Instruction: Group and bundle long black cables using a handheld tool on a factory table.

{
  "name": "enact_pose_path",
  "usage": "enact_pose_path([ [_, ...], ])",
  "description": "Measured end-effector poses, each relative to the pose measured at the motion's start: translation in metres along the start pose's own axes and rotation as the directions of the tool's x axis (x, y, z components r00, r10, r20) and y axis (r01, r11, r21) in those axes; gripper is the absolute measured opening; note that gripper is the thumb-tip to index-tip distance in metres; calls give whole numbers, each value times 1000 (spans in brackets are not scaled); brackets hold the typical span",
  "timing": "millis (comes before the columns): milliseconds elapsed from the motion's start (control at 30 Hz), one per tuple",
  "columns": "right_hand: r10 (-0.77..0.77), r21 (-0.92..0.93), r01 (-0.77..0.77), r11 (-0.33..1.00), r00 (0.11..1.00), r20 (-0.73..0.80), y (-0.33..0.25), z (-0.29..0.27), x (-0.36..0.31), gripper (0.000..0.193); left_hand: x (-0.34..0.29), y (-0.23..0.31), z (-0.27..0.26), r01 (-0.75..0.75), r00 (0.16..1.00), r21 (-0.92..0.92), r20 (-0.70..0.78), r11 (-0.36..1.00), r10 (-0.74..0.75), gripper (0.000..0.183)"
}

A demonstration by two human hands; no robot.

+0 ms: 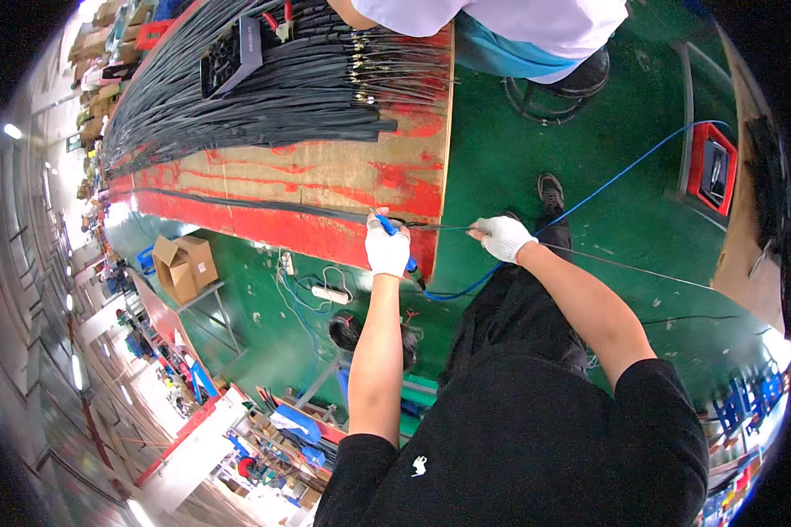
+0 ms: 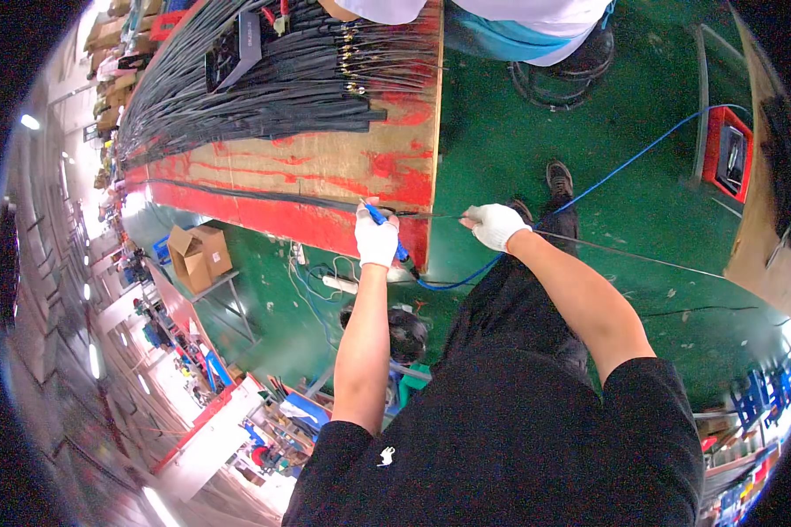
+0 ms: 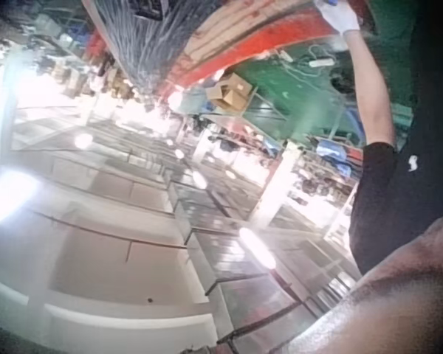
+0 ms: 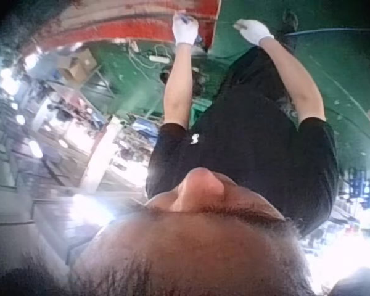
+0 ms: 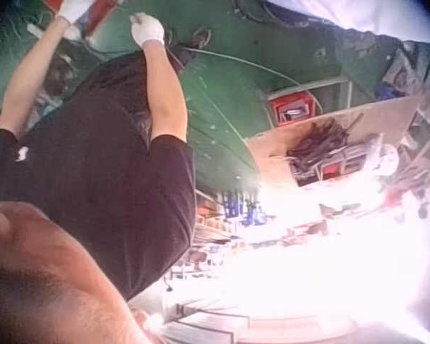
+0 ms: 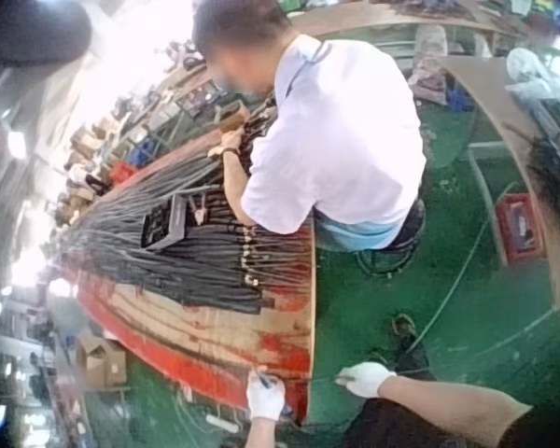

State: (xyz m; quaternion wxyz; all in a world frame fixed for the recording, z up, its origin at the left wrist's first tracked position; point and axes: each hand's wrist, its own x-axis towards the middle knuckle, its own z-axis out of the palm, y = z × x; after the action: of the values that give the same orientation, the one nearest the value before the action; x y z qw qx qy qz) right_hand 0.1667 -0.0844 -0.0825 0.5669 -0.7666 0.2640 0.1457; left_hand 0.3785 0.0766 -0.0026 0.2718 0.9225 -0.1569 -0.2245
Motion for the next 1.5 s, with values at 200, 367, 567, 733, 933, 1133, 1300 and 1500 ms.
enact_pose_path([
  [200,20,-40,-21,999,1000,-11,-7,-1,2,37,-1,1,4,-6,998,87,-66,996,11,48],
  [367,7,-77,-8,997,1000,-20,-8,3,3,38,-12,24,2,33,993,211,-121,977,-7,50],
  [567,22,-84,-23,996,1000,-9,-12,7,0,38,-22,38,14,47,995,404,-101,913,-6,65],
  [733,5,-95,-6,996,1000,-14,-18,8,4,39,-18,42,24,34,994,475,-109,879,20,62],
  [933,-43,-121,37,992,998,-50,-19,21,12,38,-10,52,41,41,999,628,-53,777,-9,41],
  [1133,-83,-192,74,979,996,-38,-38,31,31,30,-31,58,66,27,1000,527,-26,850,-15,42],
  [1300,-175,-96,162,982,973,-152,-18,31,42,29,-26,76,64,85,992,490,42,868,-121,55],
  [1500,58,-172,-71,983,995,-79,103,-31,-78,42,-32,57,59,94,994,455,7,885,-109,56],
])
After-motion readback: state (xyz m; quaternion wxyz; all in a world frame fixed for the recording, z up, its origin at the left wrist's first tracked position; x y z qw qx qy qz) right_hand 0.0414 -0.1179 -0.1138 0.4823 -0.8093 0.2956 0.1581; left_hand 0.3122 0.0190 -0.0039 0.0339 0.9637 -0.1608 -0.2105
